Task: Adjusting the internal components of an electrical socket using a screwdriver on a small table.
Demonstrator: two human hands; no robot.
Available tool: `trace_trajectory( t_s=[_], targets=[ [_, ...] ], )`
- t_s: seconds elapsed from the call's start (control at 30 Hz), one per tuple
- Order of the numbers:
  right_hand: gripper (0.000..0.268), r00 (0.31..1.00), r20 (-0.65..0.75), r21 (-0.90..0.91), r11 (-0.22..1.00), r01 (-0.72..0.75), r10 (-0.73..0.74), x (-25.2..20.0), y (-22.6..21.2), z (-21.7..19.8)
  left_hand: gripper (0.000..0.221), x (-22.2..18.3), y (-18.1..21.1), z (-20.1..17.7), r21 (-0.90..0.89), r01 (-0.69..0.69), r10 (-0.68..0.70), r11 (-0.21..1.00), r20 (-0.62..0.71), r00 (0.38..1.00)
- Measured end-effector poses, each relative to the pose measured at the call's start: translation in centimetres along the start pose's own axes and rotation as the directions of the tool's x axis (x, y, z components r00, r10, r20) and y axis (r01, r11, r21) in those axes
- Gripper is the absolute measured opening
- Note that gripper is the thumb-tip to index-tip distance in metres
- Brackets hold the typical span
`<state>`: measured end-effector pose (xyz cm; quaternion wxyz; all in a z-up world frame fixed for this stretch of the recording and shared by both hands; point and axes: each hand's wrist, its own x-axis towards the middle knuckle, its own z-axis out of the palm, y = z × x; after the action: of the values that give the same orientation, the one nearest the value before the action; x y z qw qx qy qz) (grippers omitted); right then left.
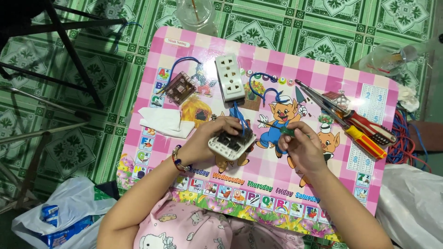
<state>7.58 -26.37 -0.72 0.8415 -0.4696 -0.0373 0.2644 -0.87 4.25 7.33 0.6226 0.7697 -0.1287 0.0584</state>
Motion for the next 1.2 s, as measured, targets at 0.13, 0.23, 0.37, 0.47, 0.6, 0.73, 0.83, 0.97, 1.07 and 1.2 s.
trace_trajectory(
  t_s=[0.13,0.23,0.37,0.47,0.6,0.73,0.83,0.97,1.07,1.2],
  targets=[
    [0.021,0.999,0.009,0.022,0.999,0.031,-0.031,-0.3,-0.1,-0.1,0.034,-0.1,-0.6,-0.3,-0.056,0.02,-0.015,0.998,0.09,0.996],
    [0.022,0.997,0.047,-0.022,0.997,0.068,-0.067,-0.7,0.3,-0.4,0.037,-0.1,-1.4,-0.8,-0.047,0.058,-0.052,0.997,0.11,0.993],
    [0.025,0.989,0.047,-0.202,0.969,0.144,-0.137,-1.8,1.0,1.1,0.045,-0.1,-2.2,-1.6,-0.077,0.143,-0.129,0.987,0.159,0.979],
    [0.021,0.967,0.062,-0.485,0.839,0.246,-0.247,-2.8,0.6,2.2,0.044,0.4,-2.3,-2.6,-0.162,0.172,-0.139,0.972,0.198,0.97],
    [0.01,0.879,0.232,-0.502,0.723,0.475,-0.417,-3.3,1.0,3.0,0.041,0.2,-3.1,-3.0,-0.23,0.222,-0.171,0.948,0.223,0.96],
    [0.006,0.807,0.332,-0.576,0.572,0.584,-0.489,-3.4,0.7,3.2,0.041,0.2,-3.5,-3.1,-0.244,0.222,-0.165,0.944,0.232,0.959],
    [0.007,0.773,0.359,-0.614,0.491,0.618,-0.523,-3.3,0.7,3.3,0.042,0.1,-3.5,-3.1,-0.244,0.225,-0.167,0.943,0.236,0.957],
    [0.005,0.749,0.374,-0.597,0.477,0.646,-0.546,-2.8,-0.5,4.5,0.04,0.1,-3.2,-3.0,-0.238,0.23,-0.175,0.944,0.228,0.958],
    [0.007,0.766,0.344,-0.574,0.523,0.63,-0.544,-2.8,-0.4,4.5,0.04,0.0,-3.7,-3.0,-0.245,0.223,-0.165,0.944,0.234,0.958],
    [0.004,0.749,0.356,-0.611,0.468,0.639,-0.559,-3.1,-0.3,4.5,0.041,-0.1,-4.0,-3.0,-0.265,0.23,-0.17,0.936,0.233,0.958]
  ],
)
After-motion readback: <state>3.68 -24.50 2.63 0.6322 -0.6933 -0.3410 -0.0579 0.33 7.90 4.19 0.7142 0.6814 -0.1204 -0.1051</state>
